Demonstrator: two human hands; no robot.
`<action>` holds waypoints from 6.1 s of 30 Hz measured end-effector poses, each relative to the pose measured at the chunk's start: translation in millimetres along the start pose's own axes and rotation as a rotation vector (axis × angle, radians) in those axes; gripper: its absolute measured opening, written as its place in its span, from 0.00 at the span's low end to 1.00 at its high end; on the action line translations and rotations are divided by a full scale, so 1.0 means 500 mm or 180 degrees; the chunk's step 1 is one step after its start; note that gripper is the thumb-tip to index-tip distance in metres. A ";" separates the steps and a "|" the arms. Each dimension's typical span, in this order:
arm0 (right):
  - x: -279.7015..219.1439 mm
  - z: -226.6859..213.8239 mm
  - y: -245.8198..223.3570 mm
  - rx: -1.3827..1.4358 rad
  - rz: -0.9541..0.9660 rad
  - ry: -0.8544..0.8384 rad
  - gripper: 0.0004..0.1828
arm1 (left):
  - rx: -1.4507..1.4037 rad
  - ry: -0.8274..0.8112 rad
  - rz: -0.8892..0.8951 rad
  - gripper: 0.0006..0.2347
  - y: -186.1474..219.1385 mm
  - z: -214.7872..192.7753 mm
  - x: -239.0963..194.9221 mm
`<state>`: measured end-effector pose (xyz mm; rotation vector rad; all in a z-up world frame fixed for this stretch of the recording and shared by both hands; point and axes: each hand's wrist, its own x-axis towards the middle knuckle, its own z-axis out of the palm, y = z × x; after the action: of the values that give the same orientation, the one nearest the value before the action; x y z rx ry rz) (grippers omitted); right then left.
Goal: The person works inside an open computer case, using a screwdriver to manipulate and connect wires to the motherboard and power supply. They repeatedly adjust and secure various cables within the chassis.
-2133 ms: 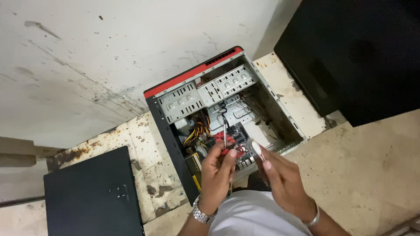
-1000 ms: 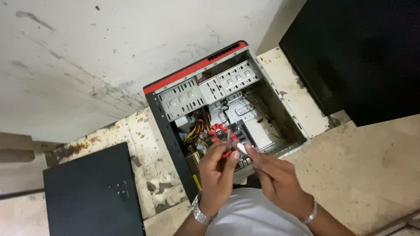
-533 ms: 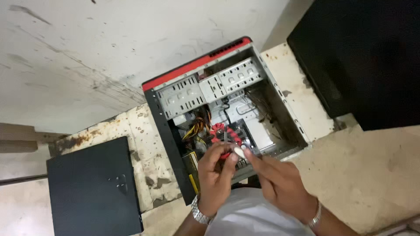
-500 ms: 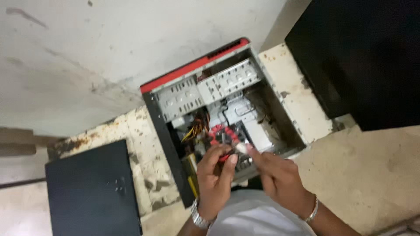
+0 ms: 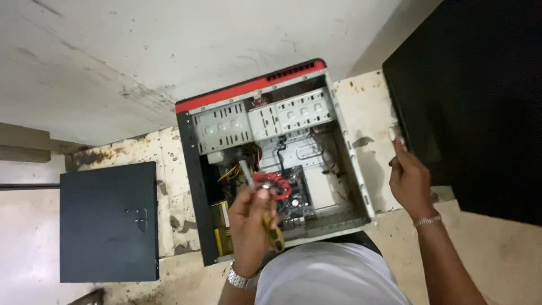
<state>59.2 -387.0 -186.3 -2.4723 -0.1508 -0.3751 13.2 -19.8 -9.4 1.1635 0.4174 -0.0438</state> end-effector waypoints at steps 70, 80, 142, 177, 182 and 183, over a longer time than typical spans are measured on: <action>0.101 -0.279 -0.177 0.2293 -0.1496 0.0578 0.08 | 0.1739 -0.1376 0.2203 0.13 -0.033 0.389 -0.038; 0.126 -0.168 -0.278 0.1385 -0.2642 0.0199 0.04 | 0.1349 -0.0593 0.2312 0.05 -0.040 0.198 -0.046; 0.181 0.153 -0.298 -0.2718 -0.1474 -0.2391 0.10 | 0.3612 0.1312 0.2529 0.12 -0.100 -0.287 0.018; 0.206 0.363 -0.206 0.1922 0.1618 -0.1241 0.07 | 0.3738 -0.0178 0.0684 0.19 -0.201 0.113 0.118; 0.236 0.397 -0.238 0.2139 0.2083 -0.0989 0.10 | 0.3698 -0.0100 0.0685 0.20 -0.165 0.065 0.067; 0.239 0.426 -0.238 0.2220 0.2151 -0.0829 0.11 | 0.3600 -0.0013 0.0774 0.19 -0.160 0.052 0.057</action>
<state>198.8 -161.6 -245.0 -1.7272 0.3828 0.2589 27.7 -70.4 -81.0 2.3207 0.2247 -0.0740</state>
